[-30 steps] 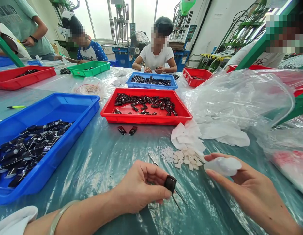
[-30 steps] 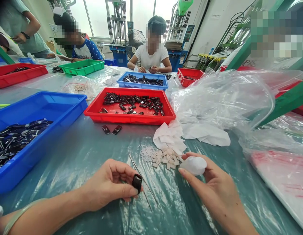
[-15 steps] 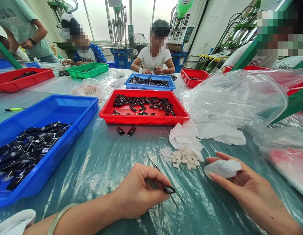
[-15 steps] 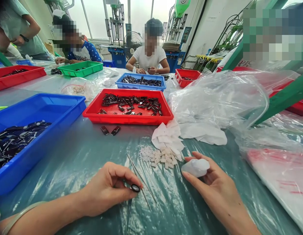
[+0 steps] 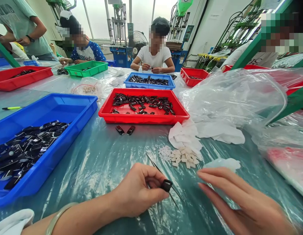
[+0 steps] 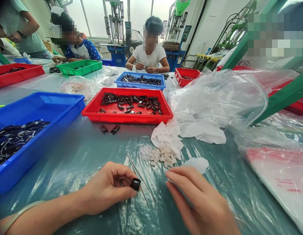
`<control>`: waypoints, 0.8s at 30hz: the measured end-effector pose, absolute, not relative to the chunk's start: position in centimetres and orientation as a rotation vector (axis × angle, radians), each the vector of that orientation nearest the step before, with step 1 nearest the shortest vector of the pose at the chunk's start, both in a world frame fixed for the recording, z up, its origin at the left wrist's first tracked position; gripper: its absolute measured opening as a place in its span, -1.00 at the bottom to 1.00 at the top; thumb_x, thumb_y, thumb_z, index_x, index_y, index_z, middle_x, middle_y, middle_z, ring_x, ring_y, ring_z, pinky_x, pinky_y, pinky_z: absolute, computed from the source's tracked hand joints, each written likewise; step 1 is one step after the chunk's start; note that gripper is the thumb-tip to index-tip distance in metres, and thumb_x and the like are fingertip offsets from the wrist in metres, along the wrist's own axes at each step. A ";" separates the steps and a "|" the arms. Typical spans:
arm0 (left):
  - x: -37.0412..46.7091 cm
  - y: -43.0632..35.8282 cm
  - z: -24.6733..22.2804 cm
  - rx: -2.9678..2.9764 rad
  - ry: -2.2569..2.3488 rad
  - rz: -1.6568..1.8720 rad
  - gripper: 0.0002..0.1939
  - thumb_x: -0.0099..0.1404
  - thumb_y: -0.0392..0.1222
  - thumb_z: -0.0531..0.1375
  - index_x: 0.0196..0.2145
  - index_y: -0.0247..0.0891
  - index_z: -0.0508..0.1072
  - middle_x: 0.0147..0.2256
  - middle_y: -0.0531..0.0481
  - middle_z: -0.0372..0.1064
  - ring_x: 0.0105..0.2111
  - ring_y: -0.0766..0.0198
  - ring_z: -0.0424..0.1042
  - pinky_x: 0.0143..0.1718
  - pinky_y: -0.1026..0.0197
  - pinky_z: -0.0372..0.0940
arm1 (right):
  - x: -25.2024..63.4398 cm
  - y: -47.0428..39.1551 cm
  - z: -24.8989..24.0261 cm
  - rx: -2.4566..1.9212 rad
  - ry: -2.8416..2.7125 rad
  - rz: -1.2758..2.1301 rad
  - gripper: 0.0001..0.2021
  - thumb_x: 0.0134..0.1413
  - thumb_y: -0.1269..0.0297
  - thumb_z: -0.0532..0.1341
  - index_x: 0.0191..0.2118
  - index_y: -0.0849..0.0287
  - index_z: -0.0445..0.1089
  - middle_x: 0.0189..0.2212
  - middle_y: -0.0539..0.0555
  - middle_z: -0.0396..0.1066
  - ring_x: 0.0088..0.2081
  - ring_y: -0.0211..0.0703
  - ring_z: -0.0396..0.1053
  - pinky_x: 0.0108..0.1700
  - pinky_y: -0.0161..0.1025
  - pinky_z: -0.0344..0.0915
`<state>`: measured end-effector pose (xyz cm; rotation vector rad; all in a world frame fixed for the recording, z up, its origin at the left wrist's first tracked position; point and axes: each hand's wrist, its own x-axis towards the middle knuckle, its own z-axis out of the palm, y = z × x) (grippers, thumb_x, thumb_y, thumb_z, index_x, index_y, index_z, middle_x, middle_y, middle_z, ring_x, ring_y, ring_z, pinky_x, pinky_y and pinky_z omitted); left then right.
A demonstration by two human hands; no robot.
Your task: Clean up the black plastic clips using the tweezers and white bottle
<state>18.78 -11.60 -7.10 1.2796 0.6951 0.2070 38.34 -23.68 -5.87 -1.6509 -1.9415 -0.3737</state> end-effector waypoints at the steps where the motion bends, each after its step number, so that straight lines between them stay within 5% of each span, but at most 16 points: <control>1: 18.8 -11.6 -7.1 1.273 0.700 0.192 -0.85 -0.05 -0.32 0.26 -0.44 -0.41 0.46 -0.59 0.08 0.28 -0.59 0.49 0.17 -0.56 0.41 0.09 | 37.5 -22.9 -5.6 -1.596 -2.022 -0.305 -0.84 0.15 0.42 0.06 -0.23 0.15 0.37 -0.34 0.08 0.41 -0.36 -0.27 0.44 -0.37 -0.43 0.39; 13: 18.6 -11.5 -7.6 1.375 0.708 0.077 -0.81 -0.08 -0.39 0.21 -0.42 -0.39 0.52 -0.63 0.11 0.29 -0.66 0.48 0.21 -0.61 0.42 0.14 | 36.9 -19.0 -9.1 -1.775 -2.163 -0.314 -0.73 0.20 0.44 -0.07 -0.43 0.21 0.30 -0.49 0.07 0.23 -0.48 -0.22 0.23 -0.47 -0.29 0.24; 24: 18.6 -11.5 -7.3 1.508 0.682 0.050 -0.78 -0.07 -0.42 0.19 -0.40 -0.39 0.55 -0.64 0.12 0.27 -0.65 0.48 0.20 -0.62 0.46 0.09 | 37.1 -19.8 -10.0 -1.814 -2.087 -0.307 -0.74 0.24 0.40 -0.09 -0.44 0.18 0.23 -0.47 0.08 0.23 -0.42 -0.15 0.27 -0.40 -0.20 0.26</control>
